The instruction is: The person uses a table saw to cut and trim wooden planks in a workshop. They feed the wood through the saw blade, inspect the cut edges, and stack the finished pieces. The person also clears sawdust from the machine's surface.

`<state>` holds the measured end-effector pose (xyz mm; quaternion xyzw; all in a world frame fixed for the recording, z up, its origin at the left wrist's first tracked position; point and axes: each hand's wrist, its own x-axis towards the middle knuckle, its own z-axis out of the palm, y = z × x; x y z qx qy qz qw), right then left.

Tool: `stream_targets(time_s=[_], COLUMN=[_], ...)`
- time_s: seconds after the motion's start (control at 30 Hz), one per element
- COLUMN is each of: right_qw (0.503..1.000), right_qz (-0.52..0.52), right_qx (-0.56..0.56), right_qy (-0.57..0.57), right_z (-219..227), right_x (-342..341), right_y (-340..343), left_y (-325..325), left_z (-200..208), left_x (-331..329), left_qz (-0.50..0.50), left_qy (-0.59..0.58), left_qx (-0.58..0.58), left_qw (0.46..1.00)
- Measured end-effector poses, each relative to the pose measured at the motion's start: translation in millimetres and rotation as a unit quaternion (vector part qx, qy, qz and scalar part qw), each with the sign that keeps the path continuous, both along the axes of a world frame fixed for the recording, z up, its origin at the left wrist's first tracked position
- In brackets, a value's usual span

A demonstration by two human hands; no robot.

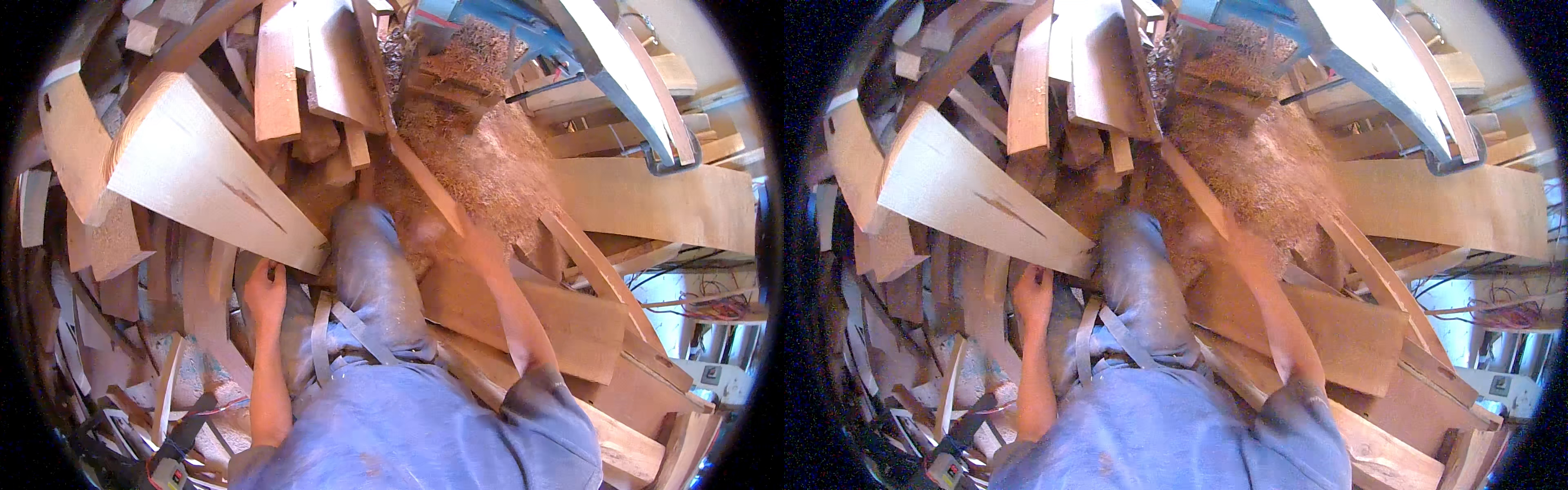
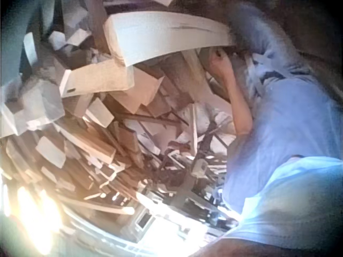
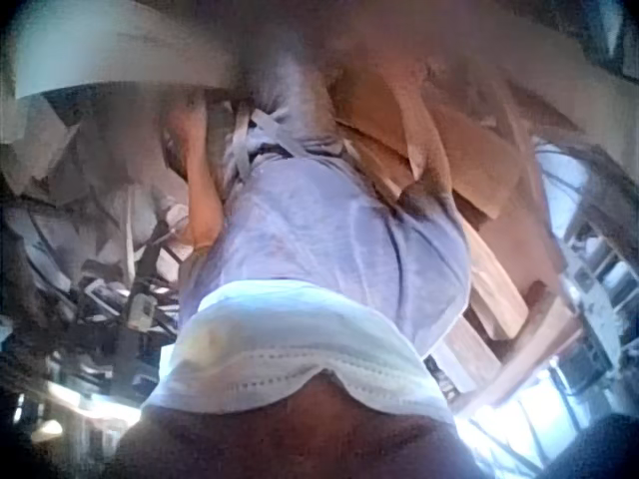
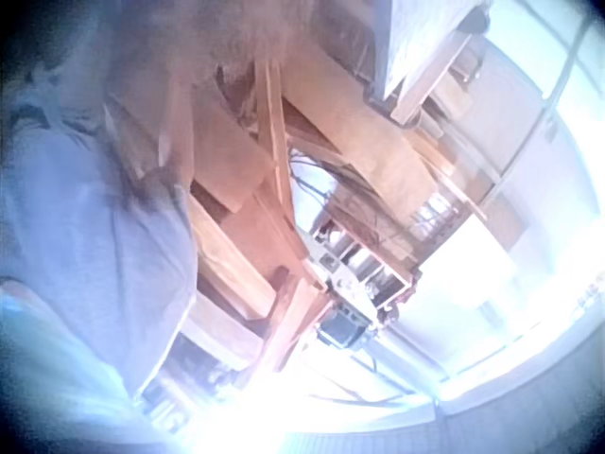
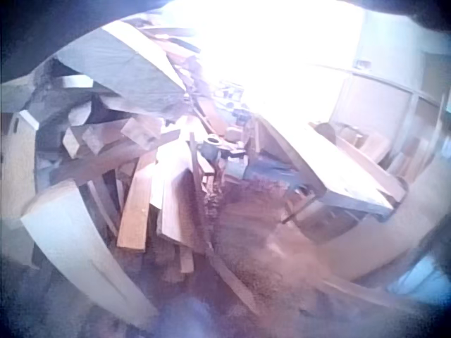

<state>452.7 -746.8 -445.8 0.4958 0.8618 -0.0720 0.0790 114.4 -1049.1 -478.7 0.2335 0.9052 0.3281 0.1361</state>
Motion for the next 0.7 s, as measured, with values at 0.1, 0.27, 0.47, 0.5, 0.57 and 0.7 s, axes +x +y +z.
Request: stream_targets(time_s=[0.1, 0.27, 0.47, 0.5, 0.57, 0.7], right_qw=[0.998, 0.990, 0.959, 0.969, 0.979, 0.999], right_qz=[-0.012, -0.121, -0.207, -0.171, -0.135, 0.033], right_qx=[-0.049, -0.026, 0.039, 0.048, -0.013, 0.021], right_qy=[-0.039, -0.061, -0.189, -0.170, -0.153, -0.037], right_z=[-6.1, -39.0, 62.0, 57.5, 59.3, -1.6], right_x=[-31.9, 138.8, 243.0, 234.6, 161.8, 36.2], right_y=[7.1, 101.1, 92.9, 85.6, 64.4, 60.5], left_y=[-2.9, 3.2, 2.7, 1.8, -4.9, 3.1], left_z=[1.3, -1.7, -8.5, -10.7, -17.9, -11.4], left_x=[-0.6, 0.9, 3.6, 1.1, -4.6, -1.7], left_qz=[0.003, -0.030, -0.015, -0.021, -0.022, -0.032], left_qy=[0.008, 0.023, 0.042, 0.047, 0.071, 0.067], left_qx=[0.039, 0.036, 0.036, 0.038, 0.006, -0.004], left_qw=[0.999, 0.999, 0.998, 0.998, 0.997, 0.997])
